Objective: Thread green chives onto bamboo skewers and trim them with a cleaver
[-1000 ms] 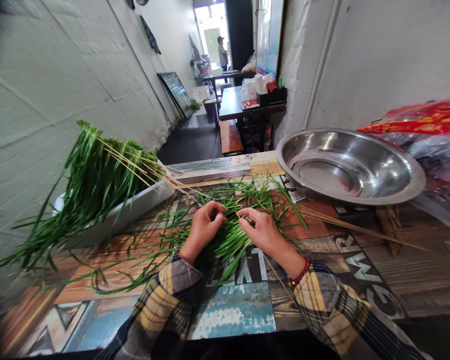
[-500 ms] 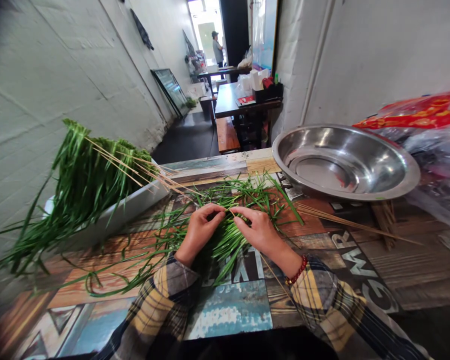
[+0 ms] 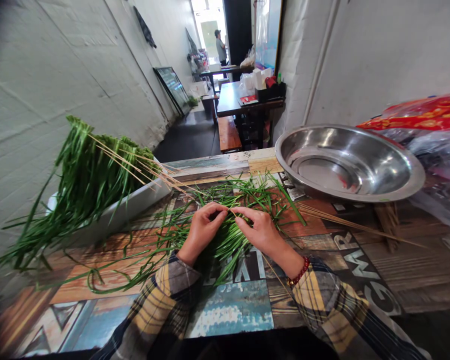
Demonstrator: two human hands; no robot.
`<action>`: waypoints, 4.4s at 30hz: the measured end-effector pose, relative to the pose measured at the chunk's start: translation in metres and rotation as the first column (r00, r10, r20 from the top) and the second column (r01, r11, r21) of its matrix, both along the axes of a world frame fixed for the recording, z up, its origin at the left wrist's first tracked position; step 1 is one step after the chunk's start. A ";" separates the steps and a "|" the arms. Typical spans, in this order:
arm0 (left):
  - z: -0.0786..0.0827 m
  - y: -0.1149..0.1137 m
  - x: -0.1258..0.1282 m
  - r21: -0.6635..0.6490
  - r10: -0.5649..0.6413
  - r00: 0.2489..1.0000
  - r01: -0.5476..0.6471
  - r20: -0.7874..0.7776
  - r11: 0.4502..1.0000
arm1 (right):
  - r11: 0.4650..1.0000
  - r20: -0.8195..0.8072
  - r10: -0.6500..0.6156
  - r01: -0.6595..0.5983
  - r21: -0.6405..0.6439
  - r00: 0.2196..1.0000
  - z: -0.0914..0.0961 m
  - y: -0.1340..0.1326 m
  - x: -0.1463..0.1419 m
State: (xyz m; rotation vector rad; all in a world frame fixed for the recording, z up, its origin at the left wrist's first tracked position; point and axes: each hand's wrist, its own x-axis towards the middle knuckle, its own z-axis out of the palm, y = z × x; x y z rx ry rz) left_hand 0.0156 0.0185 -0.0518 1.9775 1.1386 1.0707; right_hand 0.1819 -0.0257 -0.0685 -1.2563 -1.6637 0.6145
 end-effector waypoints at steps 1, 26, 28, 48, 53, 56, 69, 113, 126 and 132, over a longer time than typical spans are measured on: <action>0.000 0.000 0.000 -0.004 0.010 1.000 -0.010 0.006 1.000 | 1.000 0.000 0.003 -0.003 -0.002 1.000 0.000 0.000 0.000; -0.001 -0.001 0.000 0.077 -0.019 1.000 0.019 0.000 0.997 | 1.000 0.010 0.014 -0.014 0.002 1.000 0.000 0.000 0.000; -0.001 -0.001 0.000 0.084 -0.019 1.000 0.019 -0.008 0.996 | 1.000 0.009 0.011 -0.012 0.007 1.000 0.000 0.000 -0.001; 0.001 -0.003 0.002 0.081 -0.039 0.999 0.038 0.004 0.996 | 0.997 0.097 -0.068 0.072 -0.036 0.993 -0.001 0.002 0.000; 0.001 -0.002 0.002 0.027 0.002 1.000 -0.003 0.023 1.000 | 0.999 0.036 -0.012 0.014 -0.046 0.999 0.001 0.001 0.000; 0.000 -0.002 0.002 0.011 0.007 0.999 -0.008 0.038 1.000 | 0.999 0.006 0.012 -0.011 -0.037 1.000 0.001 0.001 0.000; -0.002 0.000 0.000 0.028 -0.009 1.000 0.008 0.023 1.000 | 1.000 -0.002 0.030 -0.030 -0.009 1.000 0.001 0.000 0.000; 0.000 -0.002 0.002 0.061 -0.021 0.999 0.020 0.030 0.998 | 0.996 0.011 0.003 -0.002 -0.089 1.000 0.001 0.001 0.001; 0.002 -0.003 0.002 0.075 -0.094 0.995 0.091 0.038 0.993 | 0.997 0.026 -0.016 0.018 -0.080 1.000 0.001 0.002 0.001; 0.002 -0.004 0.002 0.052 -0.162 0.986 0.160 0.033 0.986 | 0.996 0.026 -0.054 0.056 -0.067 0.998 0.001 0.003 0.001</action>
